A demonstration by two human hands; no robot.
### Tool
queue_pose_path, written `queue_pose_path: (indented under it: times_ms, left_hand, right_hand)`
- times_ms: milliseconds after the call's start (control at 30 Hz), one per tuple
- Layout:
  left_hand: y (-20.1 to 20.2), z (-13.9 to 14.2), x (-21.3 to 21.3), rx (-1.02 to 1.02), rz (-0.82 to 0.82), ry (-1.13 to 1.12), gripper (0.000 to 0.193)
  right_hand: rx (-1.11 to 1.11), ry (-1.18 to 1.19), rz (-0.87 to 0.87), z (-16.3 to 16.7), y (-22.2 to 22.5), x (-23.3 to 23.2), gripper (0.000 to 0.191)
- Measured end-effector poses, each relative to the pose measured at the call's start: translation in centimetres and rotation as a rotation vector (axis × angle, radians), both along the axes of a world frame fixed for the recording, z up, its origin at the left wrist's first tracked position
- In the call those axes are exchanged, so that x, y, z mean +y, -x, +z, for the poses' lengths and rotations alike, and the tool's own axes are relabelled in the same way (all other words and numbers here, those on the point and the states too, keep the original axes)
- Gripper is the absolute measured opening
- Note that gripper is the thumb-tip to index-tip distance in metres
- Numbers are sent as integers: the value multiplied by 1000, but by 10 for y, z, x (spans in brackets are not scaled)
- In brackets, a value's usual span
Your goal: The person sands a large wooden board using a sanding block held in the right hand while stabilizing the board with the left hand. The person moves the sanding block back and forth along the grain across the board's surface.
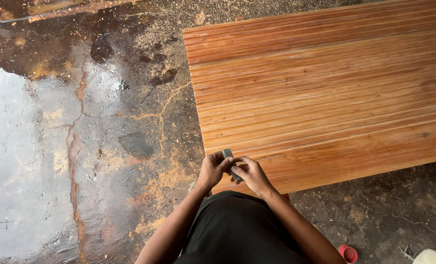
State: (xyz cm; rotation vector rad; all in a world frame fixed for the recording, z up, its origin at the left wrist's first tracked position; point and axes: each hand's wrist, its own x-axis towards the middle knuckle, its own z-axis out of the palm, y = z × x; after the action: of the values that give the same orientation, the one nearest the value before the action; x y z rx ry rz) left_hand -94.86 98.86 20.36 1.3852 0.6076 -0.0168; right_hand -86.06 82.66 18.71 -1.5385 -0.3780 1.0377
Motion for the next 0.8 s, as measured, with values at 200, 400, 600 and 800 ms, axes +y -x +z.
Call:
queue_pose_path:
  times_ms: [200,400,600,800]
  left_hand:
    - [-1,-11,-2,-18,38,34,24]
    - [1,-22,-7,-41,101,151,23]
    - [6,-28,-3,-71,112,183,32]
    - [9,-38,0,-66,128,167,40]
  right_hand:
    - [23,43,3,7,1,2,30]
    - [53,-50,-38,2,2,2,25]
    - [57,-41,8,-2,1,0,25]
    - [19,10,26,-4,2,0,25]
